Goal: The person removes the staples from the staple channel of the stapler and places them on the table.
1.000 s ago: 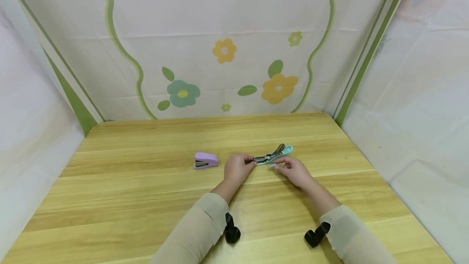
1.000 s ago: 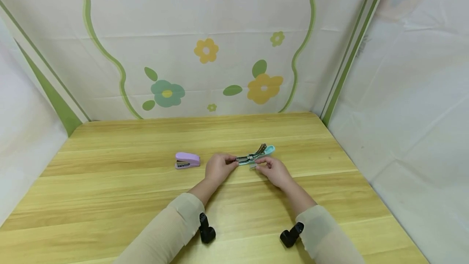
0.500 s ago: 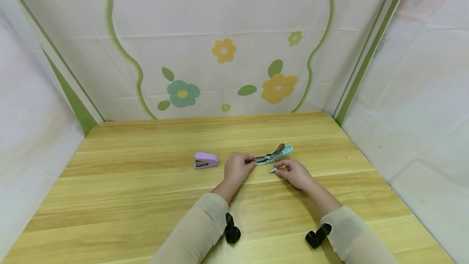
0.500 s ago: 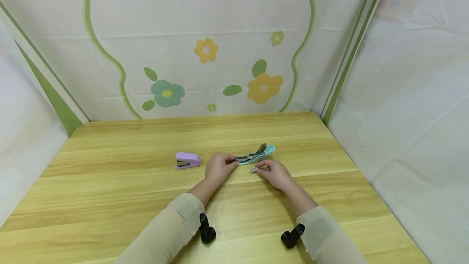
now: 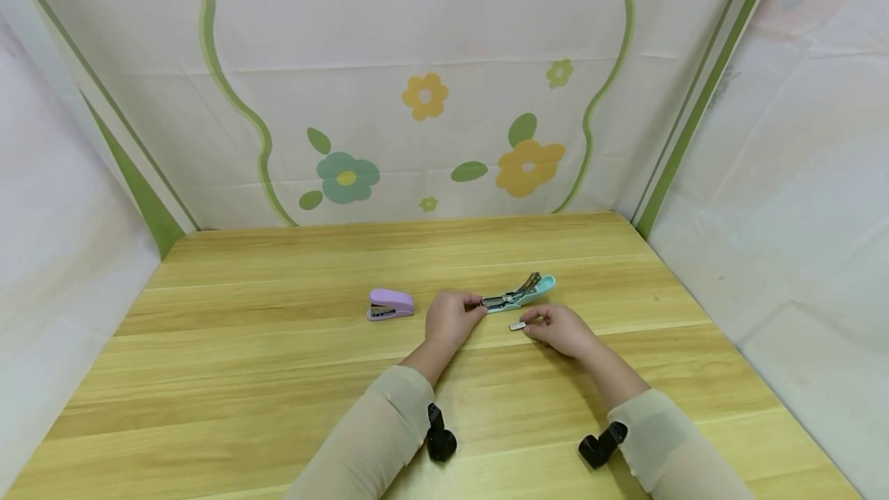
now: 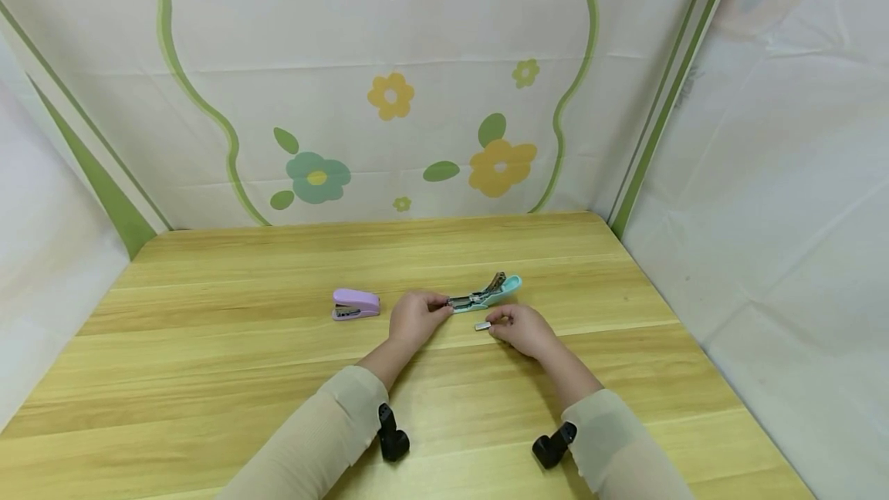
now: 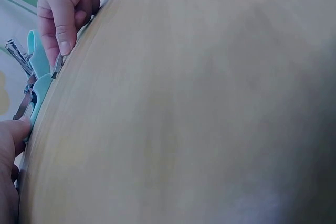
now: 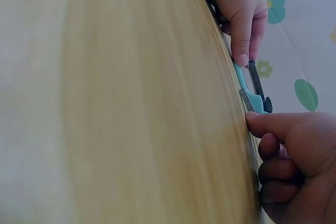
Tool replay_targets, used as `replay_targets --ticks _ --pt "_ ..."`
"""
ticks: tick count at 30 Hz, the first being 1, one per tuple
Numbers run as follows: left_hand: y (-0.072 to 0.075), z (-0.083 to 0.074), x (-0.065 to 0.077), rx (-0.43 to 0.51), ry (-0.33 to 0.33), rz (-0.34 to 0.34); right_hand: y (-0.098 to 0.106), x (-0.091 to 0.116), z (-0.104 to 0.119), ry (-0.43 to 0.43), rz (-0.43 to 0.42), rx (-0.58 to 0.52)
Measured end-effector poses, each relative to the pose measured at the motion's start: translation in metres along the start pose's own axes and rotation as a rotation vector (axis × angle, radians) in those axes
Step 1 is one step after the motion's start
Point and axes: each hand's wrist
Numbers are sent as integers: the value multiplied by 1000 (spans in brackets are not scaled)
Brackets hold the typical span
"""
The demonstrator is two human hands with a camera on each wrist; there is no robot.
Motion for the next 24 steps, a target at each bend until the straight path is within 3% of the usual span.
replay_targets --ticks 15,24 --pt "-1 0 1 3 -1 -4 1 1 0 -23 34 -14" --pt "1 2 -1 28 1 22 2 -1 -4 -10 9 -34"
Point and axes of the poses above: each hand's wrist, its own x-axis away from the middle knuckle, its own y-axis out of the back of the hand, z = x × y, and after that the axes turned 15 degrees about x, right-handed
